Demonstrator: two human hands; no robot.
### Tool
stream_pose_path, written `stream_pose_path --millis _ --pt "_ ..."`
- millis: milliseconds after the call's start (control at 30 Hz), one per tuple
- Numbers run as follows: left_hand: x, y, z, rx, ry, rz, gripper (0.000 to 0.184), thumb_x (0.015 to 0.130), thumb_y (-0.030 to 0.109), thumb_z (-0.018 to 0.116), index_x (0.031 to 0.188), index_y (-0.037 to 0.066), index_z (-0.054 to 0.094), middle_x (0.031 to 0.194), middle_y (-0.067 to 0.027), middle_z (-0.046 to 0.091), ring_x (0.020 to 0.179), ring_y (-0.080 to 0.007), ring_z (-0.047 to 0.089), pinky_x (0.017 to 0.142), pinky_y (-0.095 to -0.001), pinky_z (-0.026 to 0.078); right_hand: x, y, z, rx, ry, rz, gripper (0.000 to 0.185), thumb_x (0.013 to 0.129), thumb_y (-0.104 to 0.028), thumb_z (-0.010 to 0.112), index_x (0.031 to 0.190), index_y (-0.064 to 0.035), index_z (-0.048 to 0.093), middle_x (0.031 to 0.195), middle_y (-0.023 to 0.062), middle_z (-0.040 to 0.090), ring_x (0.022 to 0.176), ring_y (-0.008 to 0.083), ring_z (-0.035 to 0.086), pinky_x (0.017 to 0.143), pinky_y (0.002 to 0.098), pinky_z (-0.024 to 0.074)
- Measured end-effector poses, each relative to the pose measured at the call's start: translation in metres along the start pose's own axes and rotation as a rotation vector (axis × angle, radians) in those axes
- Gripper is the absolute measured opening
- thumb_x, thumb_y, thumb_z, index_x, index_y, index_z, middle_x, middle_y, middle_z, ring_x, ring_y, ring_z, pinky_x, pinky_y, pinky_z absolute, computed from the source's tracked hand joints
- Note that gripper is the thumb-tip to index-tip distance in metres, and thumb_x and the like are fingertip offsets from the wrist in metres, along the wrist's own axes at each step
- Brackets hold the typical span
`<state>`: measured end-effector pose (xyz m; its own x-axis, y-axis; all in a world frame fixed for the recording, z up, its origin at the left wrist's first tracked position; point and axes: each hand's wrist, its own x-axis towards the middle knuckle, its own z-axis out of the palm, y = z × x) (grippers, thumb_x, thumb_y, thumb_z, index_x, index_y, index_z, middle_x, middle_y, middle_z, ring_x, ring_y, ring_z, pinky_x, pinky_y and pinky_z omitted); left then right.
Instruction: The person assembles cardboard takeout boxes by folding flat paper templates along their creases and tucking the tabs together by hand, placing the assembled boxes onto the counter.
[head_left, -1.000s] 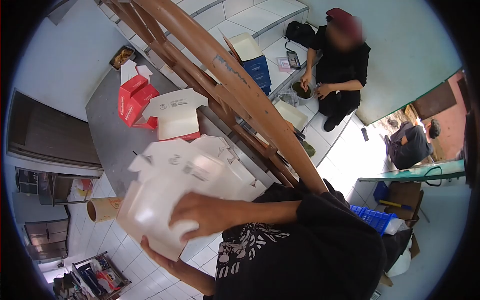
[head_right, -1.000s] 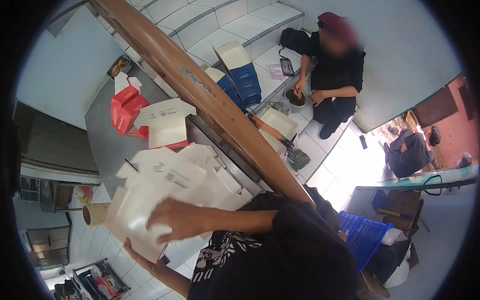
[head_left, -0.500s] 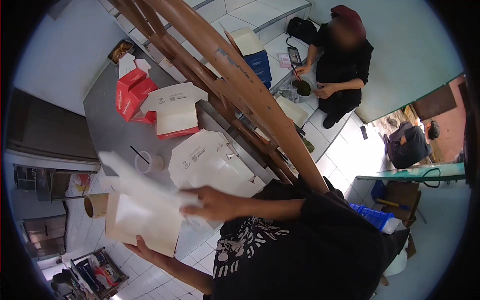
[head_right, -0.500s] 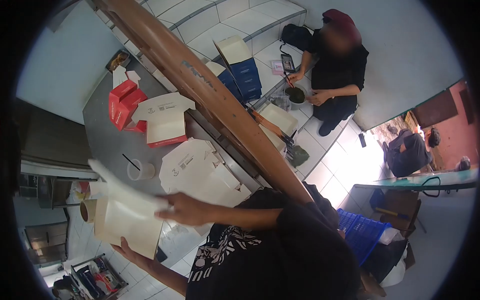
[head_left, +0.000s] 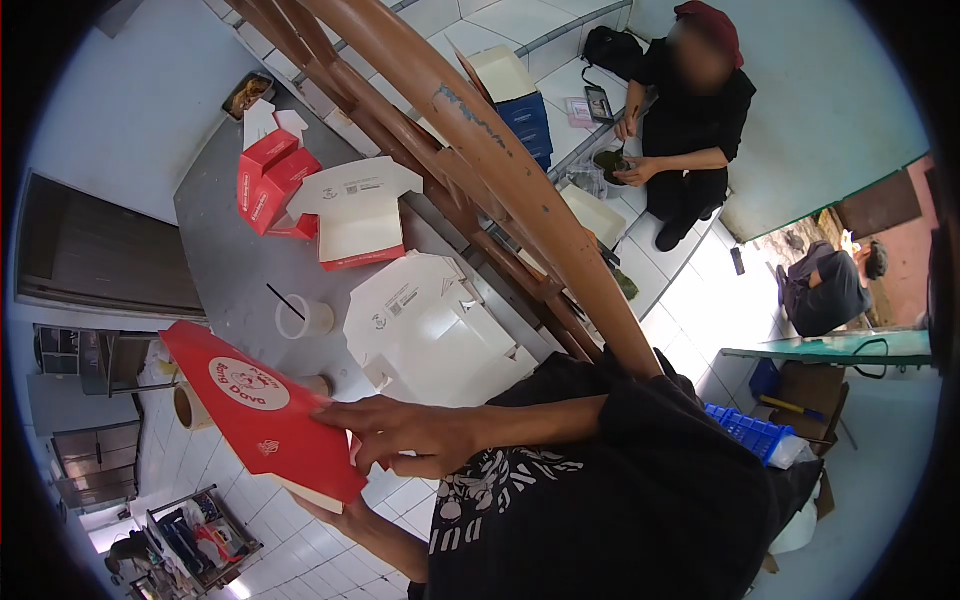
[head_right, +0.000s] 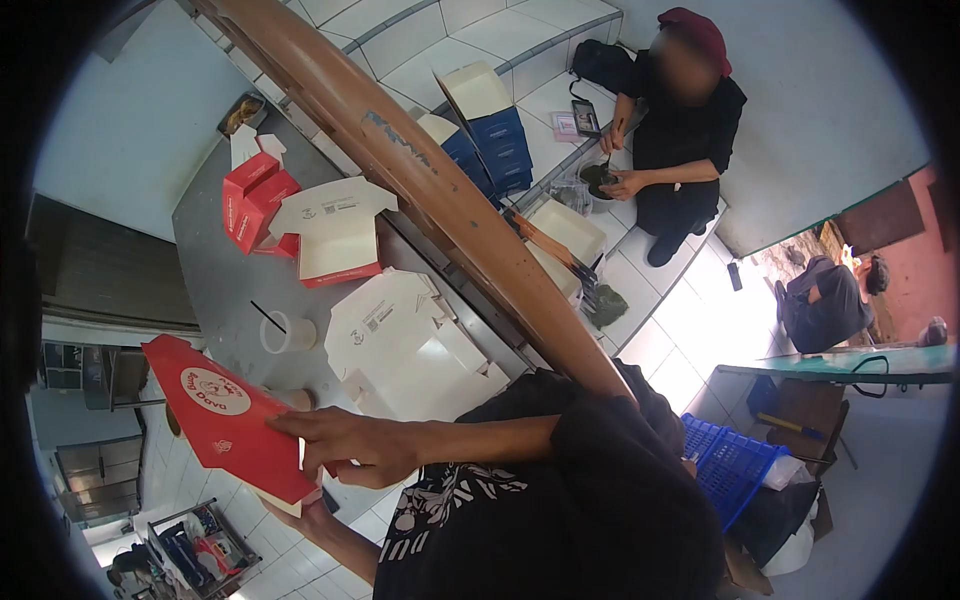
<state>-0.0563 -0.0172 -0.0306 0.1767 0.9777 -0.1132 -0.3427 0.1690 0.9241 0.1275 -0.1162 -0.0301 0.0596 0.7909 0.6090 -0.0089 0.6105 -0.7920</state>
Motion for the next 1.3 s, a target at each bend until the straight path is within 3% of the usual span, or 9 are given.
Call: stream_pose_path --millis 100,267,367,433,567,667,967,1033,1300 --pt "-0.003 -0.012 0.004 0.245 -0.18 0.273 0.062 0.09 0.038 0.048 0.138 0.003 0.03 0.128 -0.0211 0.044 0.109 -0.0339 0.054 0.083 -0.0445 0.054 0.005 0.001 0.0 -0.242 0.033 -0.068 0.025 0.081 -0.01 0.061 0.105 -0.0075 0.063 0.147 0.0208 0.024 0.134 0.0359 0.027 0.104 0.0429 0.0297" --pt "0.01 -0.017 0.011 0.347 -0.075 0.225 0.062 0.09 0.037 0.048 0.137 0.001 0.029 0.128 -0.022 0.044 0.11 -0.0338 0.053 0.084 -0.0442 0.054 0.01 0.002 -0.001 -0.416 0.091 -0.112 0.038 0.083 -0.023 0.065 0.119 -0.0117 0.06 0.143 0.0205 0.03 0.126 0.0322 0.039 0.096 0.0385 0.0405" --pt "0.014 -0.006 0.008 -0.018 -0.096 -0.043 0.062 0.089 0.037 0.047 0.137 0.001 0.029 0.13 -0.0208 0.043 0.112 -0.033 0.052 0.086 -0.0437 0.053 0.021 -0.023 -0.008 -0.006 0.088 0.309 0.043 0.088 -0.024 0.061 0.128 -0.0138 0.052 0.138 0.0196 0.037 0.113 0.0306 0.047 0.092 0.0345 0.043" --pt "-0.001 0.001 0.023 0.031 -0.116 0.088 0.061 0.09 0.038 0.045 0.136 0.001 0.031 0.131 -0.0188 0.042 0.114 -0.0321 0.051 0.087 -0.0425 0.053 0.029 -0.039 -0.014 0.079 0.162 0.64 0.05 0.091 -0.025 0.056 0.137 -0.0131 0.04 0.137 0.0177 0.036 0.103 0.0286 0.051 0.091 0.0316 0.0433" --pt "-0.004 0.0 0.03 0.085 -0.148 0.17 0.054 0.095 0.037 0.038 0.136 0.003 0.033 0.13 -0.0156 0.045 0.117 -0.0266 0.049 0.091 -0.0408 0.05 0.011 -0.005 -0.006 -0.53 0.115 0.074 0.053 0.088 -0.015 0.06 0.133 -0.0016 0.036 0.14 0.0225 0.027 0.118 0.0353 0.045 0.092 0.0379 0.0474" --pt "-0.007 0.003 0.054 0.115 -0.076 0.127 0.055 0.096 0.036 0.039 0.139 0.003 0.029 0.13 -0.0155 0.045 0.117 -0.0268 0.05 0.09 -0.0387 0.05 0.012 -0.002 -0.005 -0.418 0.224 0.102 0.05 0.084 -0.009 0.064 0.13 -0.016 0.047 0.141 0.0183 0.028 0.102 0.0261 0.053 0.083 0.0344 0.0518" --pt "0.007 0.002 0.023 0.168 -0.163 0.203 0.055 0.093 0.041 0.04 0.135 0.005 0.036 0.128 -0.0142 0.047 0.112 -0.025 0.053 0.087 -0.035 0.051 0.004 -0.01 -0.009 -0.354 0.166 0.057 0.029 0.083 -0.012 0.065 0.11 -0.0111 0.055 0.14 0.018 0.028 0.107 0.0301 0.051 0.088 0.0368 0.0479" --pt "0.015 0.024 0.036 -0.152 0.01 -0.242 0.055 0.092 0.044 0.04 0.132 0.006 0.04 0.125 -0.0121 0.049 0.109 -0.025 0.055 0.086 -0.0367 0.051 0.001 -0.019 -0.011 -0.242 0.135 0.131 0.024 0.084 -0.013 0.063 0.107 -0.0119 0.056 0.141 0.0178 0.028 0.112 0.0321 0.047 0.089 0.0373 0.0467" --pt "0.025 -0.002 0.006 -0.002 0.005 -0.131 0.057 0.092 0.047 0.041 0.132 0.006 0.039 0.122 -0.0114 0.051 0.105 -0.0248 0.056 0.084 -0.0377 0.052 0.004 -0.013 -0.012 -0.41 -0.022 0.142 0.014 0.081 -0.008 0.063 0.095 -0.0078 0.061 0.144 0.0155 0.025 0.12 0.0324 0.044 0.09 0.0389 0.0466"
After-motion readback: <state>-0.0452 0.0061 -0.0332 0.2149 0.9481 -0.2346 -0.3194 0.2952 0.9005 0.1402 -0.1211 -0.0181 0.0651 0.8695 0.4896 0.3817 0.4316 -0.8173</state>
